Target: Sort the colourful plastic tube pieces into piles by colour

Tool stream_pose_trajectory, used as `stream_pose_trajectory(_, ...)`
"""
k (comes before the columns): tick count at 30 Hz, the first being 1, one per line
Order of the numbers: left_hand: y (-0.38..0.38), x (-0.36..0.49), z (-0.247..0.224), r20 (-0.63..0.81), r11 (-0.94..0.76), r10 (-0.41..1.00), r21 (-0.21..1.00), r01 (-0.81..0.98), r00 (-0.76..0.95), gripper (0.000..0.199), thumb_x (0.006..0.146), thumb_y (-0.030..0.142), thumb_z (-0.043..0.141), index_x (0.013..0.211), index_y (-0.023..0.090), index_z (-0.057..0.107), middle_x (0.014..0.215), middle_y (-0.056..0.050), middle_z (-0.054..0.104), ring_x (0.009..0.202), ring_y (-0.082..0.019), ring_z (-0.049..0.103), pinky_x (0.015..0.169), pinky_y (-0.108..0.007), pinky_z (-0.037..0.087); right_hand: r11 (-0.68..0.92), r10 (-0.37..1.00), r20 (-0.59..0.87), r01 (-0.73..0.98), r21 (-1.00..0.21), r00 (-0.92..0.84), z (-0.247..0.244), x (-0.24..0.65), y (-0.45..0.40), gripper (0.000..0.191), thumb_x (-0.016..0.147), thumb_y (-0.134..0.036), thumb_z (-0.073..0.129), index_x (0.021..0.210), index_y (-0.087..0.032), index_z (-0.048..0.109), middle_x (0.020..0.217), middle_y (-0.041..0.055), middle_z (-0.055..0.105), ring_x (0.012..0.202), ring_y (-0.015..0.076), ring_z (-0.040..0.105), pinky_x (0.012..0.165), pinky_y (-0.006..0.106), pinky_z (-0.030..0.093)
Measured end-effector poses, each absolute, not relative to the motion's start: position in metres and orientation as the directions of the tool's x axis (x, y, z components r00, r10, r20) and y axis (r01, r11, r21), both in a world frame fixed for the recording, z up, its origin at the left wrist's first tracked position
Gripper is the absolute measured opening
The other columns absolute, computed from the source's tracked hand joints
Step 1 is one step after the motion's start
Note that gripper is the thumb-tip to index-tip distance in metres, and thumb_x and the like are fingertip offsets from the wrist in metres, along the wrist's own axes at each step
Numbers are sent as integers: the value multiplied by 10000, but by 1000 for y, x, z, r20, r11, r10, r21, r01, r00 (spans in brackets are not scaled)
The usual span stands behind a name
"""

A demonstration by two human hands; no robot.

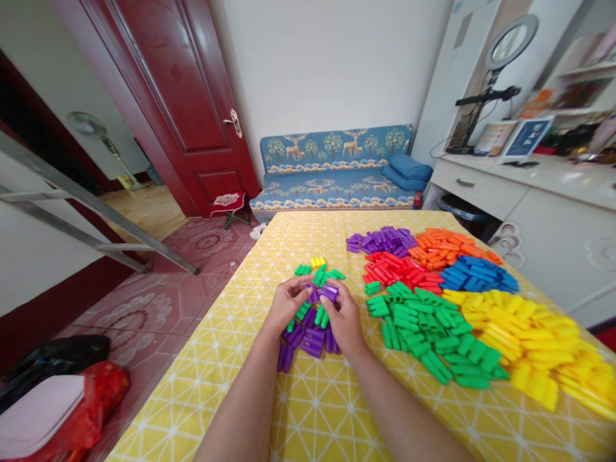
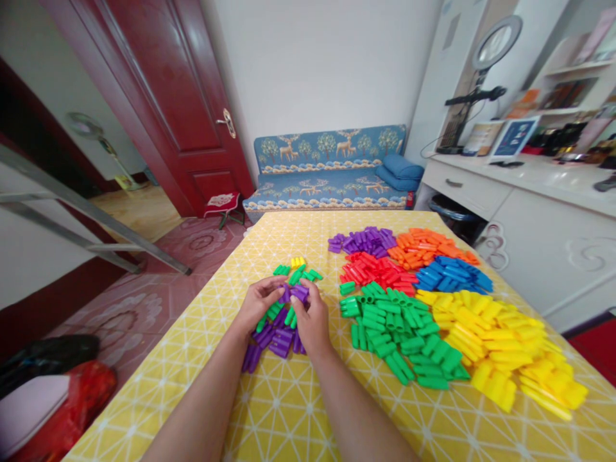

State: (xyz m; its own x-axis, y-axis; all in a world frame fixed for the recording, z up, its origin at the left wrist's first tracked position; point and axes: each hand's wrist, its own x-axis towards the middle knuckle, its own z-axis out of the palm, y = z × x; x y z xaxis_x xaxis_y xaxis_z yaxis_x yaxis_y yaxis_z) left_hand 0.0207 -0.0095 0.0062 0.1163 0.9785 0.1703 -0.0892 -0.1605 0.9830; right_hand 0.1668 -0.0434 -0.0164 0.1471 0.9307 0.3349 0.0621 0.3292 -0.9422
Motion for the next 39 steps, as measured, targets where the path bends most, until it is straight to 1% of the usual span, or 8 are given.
stream_pose_trajectory(6,-11,22,10,164,-153,980,984,-96,115,326,711,281,743,1008,149,717,915,-79,755,856,-217,696,797,-326,526,300,918,329,158,-941,222,-17,170,-44,434,909,-393,485,1309,-226,499,1175,85,648,1082,229,610,956,407,470)
stream_pose_trajectory(11,-11,22,10,164,-153,977,984,-87,137,332,707,279,737,1010,144,714,890,-73,754,829,-209,694,749,-303,525,375,879,423,229,-898,219,-16,172,-43,421,896,-364,493,1285,-211,541,1257,106,583,1174,239,543,1018,426,423)
stream_pose_trajectory(14,-11,23,11,149,-139,977,987,-77,153,350,697,287,750,1013,139,714,879,-75,751,801,-202,690,720,-293,523,353,892,379,146,-924,247,-16,171,-43,460,881,-344,528,1320,-212,489,1229,102,613,1101,229,597,956,404,476)
stream_pose_trajectory(17,-12,24,12,150,-140,975,988,-71,163,369,689,292,764,1022,141,713,877,-69,745,778,-190,680,706,-283,519,327,917,317,-1,-945,242,-17,169,-42,488,863,-331,571,1313,-207,431,1044,78,688,895,205,672,801,358,545)
stream_pose_trajectory(21,-14,25,14,165,-156,966,986,-60,197,388,679,287,779,1036,147,717,916,-73,743,808,-192,676,739,-288,517,329,932,307,-94,-940,193,-15,167,-41,350,828,-306,613,1150,-206,519,962,68,707,855,207,685,778,354,559)
stream_pose_trajectory(26,-15,24,15,181,-179,964,983,-29,196,363,683,262,774,1025,153,729,956,-81,742,850,-202,673,786,-302,511,355,920,343,-33,-934,190,-15,169,-40,336,820,-277,584,1147,-205,612,1108,84,689,986,224,660,851,377,546)
stream_pose_trajectory(31,-11,21,10,218,-210,971,974,-79,100,347,697,239,751,1037,173,724,908,-58,735,861,-193,666,818,-304,502,320,925,318,26,-947,209,-18,172,-39,336,818,-285,560,1128,-189,651,1053,83,703,938,221,658,784,354,552)
stream_pose_trajectory(39,-10,20,9,196,-184,977,972,-145,80,357,684,240,760,1032,173,717,892,-50,730,846,-182,665,793,-288,499,342,923,352,87,-936,157,-15,172,-41,327,833,-261,541,1135,-200,653,1104,72,689,952,206,645,821,344,525)
